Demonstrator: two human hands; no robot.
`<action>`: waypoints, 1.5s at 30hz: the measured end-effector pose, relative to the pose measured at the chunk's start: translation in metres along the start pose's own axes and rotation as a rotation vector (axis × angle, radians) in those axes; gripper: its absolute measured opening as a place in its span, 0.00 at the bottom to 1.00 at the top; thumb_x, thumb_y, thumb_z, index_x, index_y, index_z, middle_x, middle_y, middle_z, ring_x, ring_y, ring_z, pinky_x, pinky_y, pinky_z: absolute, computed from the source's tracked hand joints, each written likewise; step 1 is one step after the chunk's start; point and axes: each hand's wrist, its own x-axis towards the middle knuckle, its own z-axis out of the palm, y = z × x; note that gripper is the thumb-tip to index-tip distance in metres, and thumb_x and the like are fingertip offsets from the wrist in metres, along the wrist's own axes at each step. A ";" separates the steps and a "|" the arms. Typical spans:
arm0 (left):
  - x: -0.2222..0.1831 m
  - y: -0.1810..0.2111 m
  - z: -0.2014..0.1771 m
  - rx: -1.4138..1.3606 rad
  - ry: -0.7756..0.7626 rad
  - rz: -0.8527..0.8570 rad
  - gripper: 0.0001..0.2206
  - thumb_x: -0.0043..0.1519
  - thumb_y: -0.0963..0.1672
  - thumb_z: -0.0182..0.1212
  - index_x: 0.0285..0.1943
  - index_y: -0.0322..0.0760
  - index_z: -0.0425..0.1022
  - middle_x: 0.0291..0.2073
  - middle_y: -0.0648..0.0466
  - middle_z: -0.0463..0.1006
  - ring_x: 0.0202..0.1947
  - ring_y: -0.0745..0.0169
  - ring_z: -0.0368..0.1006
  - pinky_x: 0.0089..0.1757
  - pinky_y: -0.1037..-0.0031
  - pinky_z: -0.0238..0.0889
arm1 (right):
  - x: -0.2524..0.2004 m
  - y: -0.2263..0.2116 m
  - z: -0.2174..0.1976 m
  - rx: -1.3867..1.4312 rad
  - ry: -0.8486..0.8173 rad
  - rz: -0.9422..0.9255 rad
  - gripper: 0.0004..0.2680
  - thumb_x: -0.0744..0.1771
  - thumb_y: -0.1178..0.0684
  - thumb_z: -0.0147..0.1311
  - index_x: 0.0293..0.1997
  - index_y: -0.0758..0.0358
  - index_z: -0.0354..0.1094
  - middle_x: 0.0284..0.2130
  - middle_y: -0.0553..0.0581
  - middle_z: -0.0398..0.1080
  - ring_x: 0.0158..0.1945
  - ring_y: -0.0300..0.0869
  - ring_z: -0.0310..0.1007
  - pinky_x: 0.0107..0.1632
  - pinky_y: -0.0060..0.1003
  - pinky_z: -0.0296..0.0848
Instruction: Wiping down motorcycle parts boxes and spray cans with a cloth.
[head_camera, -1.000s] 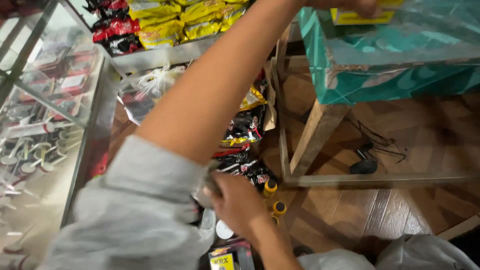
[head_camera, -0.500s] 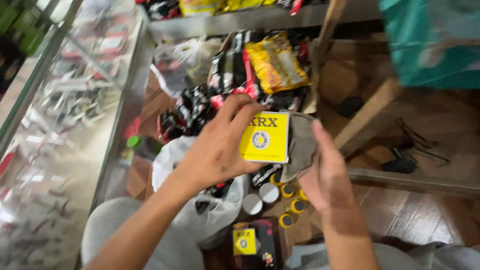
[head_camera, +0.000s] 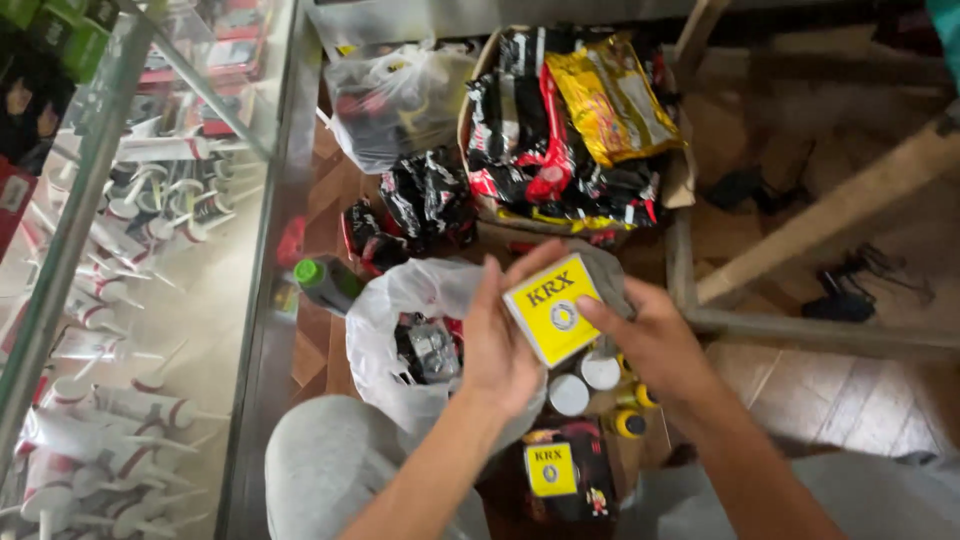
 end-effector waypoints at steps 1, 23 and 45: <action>0.001 0.000 0.001 -0.011 0.007 0.005 0.31 0.70 0.57 0.47 0.70 0.26 0.65 0.62 0.40 0.72 0.61 0.46 0.69 0.61 0.60 0.62 | 0.001 0.001 0.005 -0.009 -0.005 0.010 0.11 0.67 0.53 0.56 0.54 0.66 0.73 0.41 0.52 0.78 0.41 0.34 0.75 0.45 0.32 0.74; -0.004 0.014 0.005 -0.077 0.370 0.146 0.25 0.67 0.56 0.46 0.56 0.34 0.76 0.49 0.48 0.80 0.47 0.57 0.76 0.51 0.68 0.68 | -0.011 0.007 0.060 -1.019 0.033 -0.707 0.20 0.68 0.53 0.50 0.64 0.81 0.58 0.66 0.81 0.56 0.71 0.70 0.54 0.72 0.54 0.52; -0.009 0.016 0.012 0.069 0.363 0.030 0.29 0.64 0.61 0.41 0.61 0.44 0.71 0.53 0.51 0.78 0.51 0.57 0.74 0.54 0.65 0.67 | -0.020 0.027 0.047 -1.086 -0.129 -0.745 0.30 0.69 0.38 0.43 0.69 0.84 0.47 0.68 0.84 0.48 0.74 0.73 0.45 0.73 0.58 0.45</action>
